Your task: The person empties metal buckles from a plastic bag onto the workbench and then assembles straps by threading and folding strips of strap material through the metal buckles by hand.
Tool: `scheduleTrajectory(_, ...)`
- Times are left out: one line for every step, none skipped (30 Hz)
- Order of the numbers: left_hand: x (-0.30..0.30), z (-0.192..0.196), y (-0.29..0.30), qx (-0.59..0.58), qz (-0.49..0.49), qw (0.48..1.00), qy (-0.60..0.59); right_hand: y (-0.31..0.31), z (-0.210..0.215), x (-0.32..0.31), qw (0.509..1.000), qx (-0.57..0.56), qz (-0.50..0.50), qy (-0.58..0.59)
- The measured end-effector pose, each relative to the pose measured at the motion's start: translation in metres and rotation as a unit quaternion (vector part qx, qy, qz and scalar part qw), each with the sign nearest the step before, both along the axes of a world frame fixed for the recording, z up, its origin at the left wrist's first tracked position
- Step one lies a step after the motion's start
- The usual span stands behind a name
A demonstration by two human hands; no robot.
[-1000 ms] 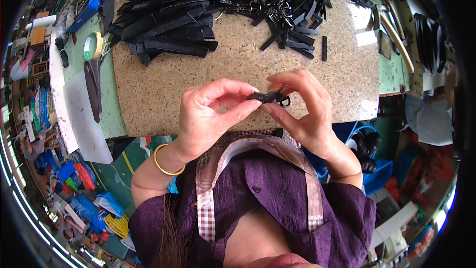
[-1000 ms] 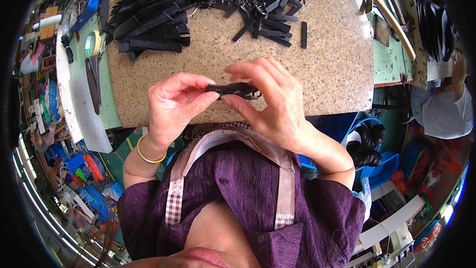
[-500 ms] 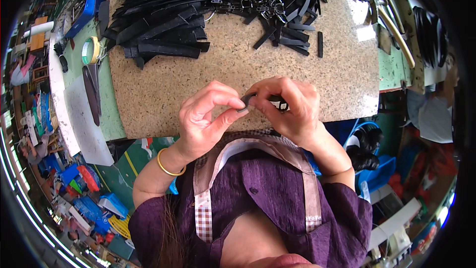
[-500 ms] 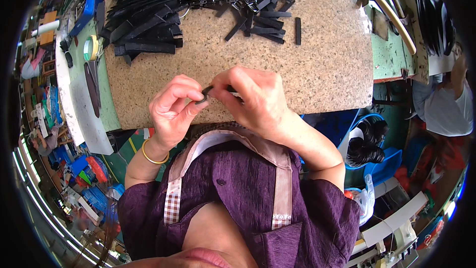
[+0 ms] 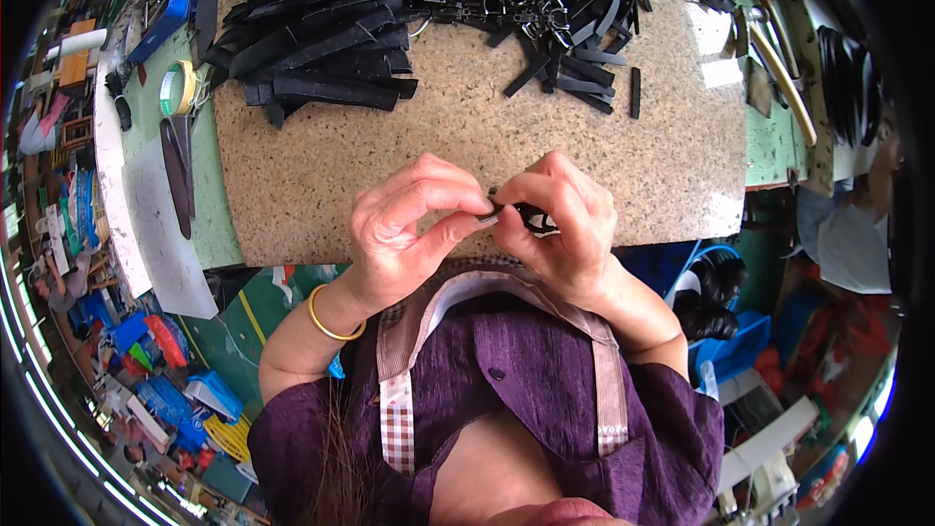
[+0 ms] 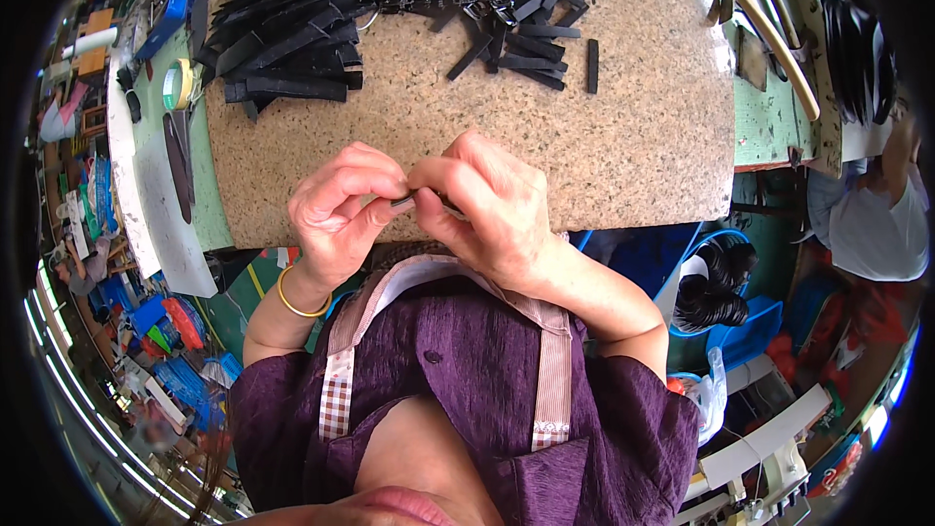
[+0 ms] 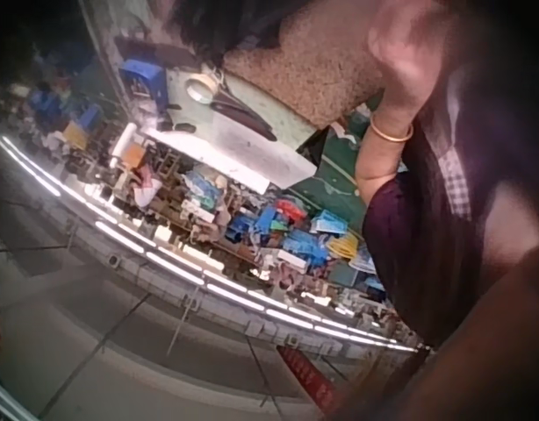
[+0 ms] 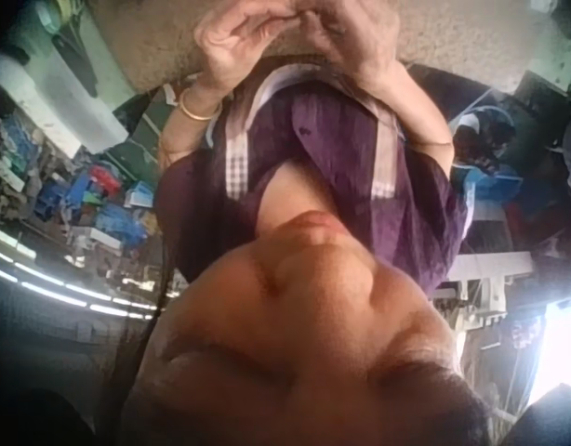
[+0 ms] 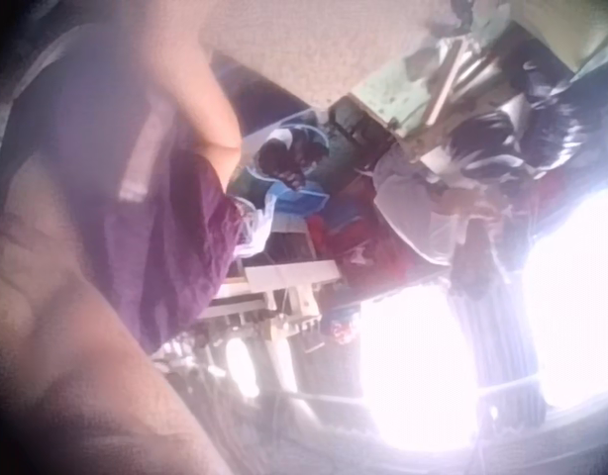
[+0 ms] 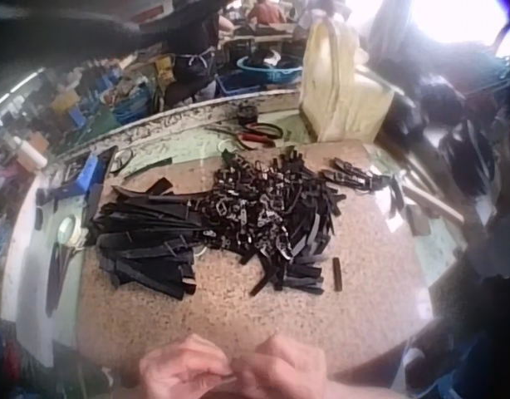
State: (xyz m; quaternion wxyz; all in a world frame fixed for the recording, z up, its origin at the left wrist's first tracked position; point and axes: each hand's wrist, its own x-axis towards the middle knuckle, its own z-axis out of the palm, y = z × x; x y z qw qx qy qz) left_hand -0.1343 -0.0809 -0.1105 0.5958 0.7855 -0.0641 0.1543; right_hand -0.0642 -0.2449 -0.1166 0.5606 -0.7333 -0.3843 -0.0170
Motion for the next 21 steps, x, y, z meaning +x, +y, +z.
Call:
scheduleTrajectory(0.002, 0.000, 0.001, 0.004, -0.015, 1.000, -0.006, -0.003, -0.001, 0.002, 1.000, -0.013, 0.012, -0.007)
scheduleTrajectory(0.004, 0.001, 0.002, 0.006, -0.030, 0.999, -0.013, -0.006, -0.002, 0.005, 0.999, -0.027, 0.023, -0.015)
scheduleTrajectory(0.006, 0.002, 0.003, 0.002, -0.032, 0.999, -0.015, -0.013, 0.000, 0.013, 0.997, -0.016, 0.060, 0.052)
scheduleTrajectory(0.008, 0.005, 0.006, -0.074, -0.052, 0.995, 0.051, -0.015, 0.002, 0.014, 0.997, -0.022, 0.058, 0.049)
scheduleTrajectory(0.009, 0.008, 0.011, -0.149, -0.074, 0.979, 0.116, -0.016, 0.004, 0.014, 0.990, -0.010, 0.114, 0.088)
scheduleTrajectory(0.010, 0.011, 0.015, -0.156, -0.080, 0.978, 0.109, -0.018, 0.007, 0.016, 0.978, 0.001, 0.167, 0.126)
scheduleTrajectory(0.012, 0.013, 0.018, -0.129, -0.130, 0.971, 0.152, -0.019, 0.008, 0.015, 0.977, -0.011, 0.165, 0.137)
scheduleTrajectory(0.014, 0.015, 0.021, -0.100, -0.181, 0.959, 0.192, -0.020, 0.008, 0.015, 0.971, 0.001, 0.177, 0.160)
scheduleTrajectory(0.014, 0.019, 0.022, -0.115, -0.185, 0.949, 0.230, -0.021, 0.009, 0.016, 0.968, 0.000, 0.191, 0.162)
scheduleTrajectory(0.015, 0.021, 0.023, -0.119, -0.195, 0.948, 0.224, -0.021, 0.009, 0.016, 0.965, 0.000, 0.204, 0.165)
scheduleTrajectory(0.016, 0.022, 0.024, -0.130, -0.208, 0.937, 0.251, -0.023, 0.010, 0.017, 0.962, 0.001, 0.218, 0.162)
scheduleTrajectory(0.016, 0.024, 0.025, -0.139, -0.222, 0.924, 0.279, -0.022, 0.011, 0.017, 0.965, -0.004, 0.208, 0.160)
scheduleTrajectory(0.019, 0.027, 0.025, -0.100, -0.227, 0.936, 0.250, -0.021, 0.012, 0.016, 0.962, 0.021, 0.205, 0.179)
scheduleTrajectory(0.020, 0.030, 0.024, -0.102, -0.236, 0.934, 0.247, -0.023, 0.013, 0.016, 0.958, 0.048, 0.201, 0.197)
scheduleTrajectory(0.020, 0.032, 0.023, -0.060, -0.221, 0.946, 0.231, -0.024, 0.018, 0.019, 0.959, 0.027, 0.209, 0.191)
scheduleTrajectory(0.020, 0.033, 0.023, -0.018, -0.205, 0.955, 0.215, -0.024, 0.020, 0.018, 0.960, 0.025, 0.204, 0.190)
scheduleTrajectory(0.020, 0.034, 0.021, 0.003, -0.190, 0.962, 0.195, -0.023, 0.022, 0.016, 0.967, 0.010, 0.180, 0.181)
scheduleTrajectory(0.020, 0.034, 0.021, 0.002, -0.190, 0.962, 0.194, -0.023, 0.023, 0.015, 0.972, -0.005, 0.158, 0.172)
scheduleTrajectory(0.020, 0.033, 0.022, -0.019, -0.189, 0.956, 0.222, -0.024, 0.027, 0.015, 0.972, -0.005, 0.158, 0.172)
scheduleTrajectory(0.019, 0.032, 0.023, -0.039, -0.187, 0.949, 0.250, -0.028, 0.033, 0.015, 0.957, -0.041, 0.152, 0.244)
scheduleTrajectory(0.017, 0.030, 0.022, -0.040, -0.182, 0.950, 0.251, -0.033, 0.035, 0.016, 0.935, -0.077, 0.150, 0.313)
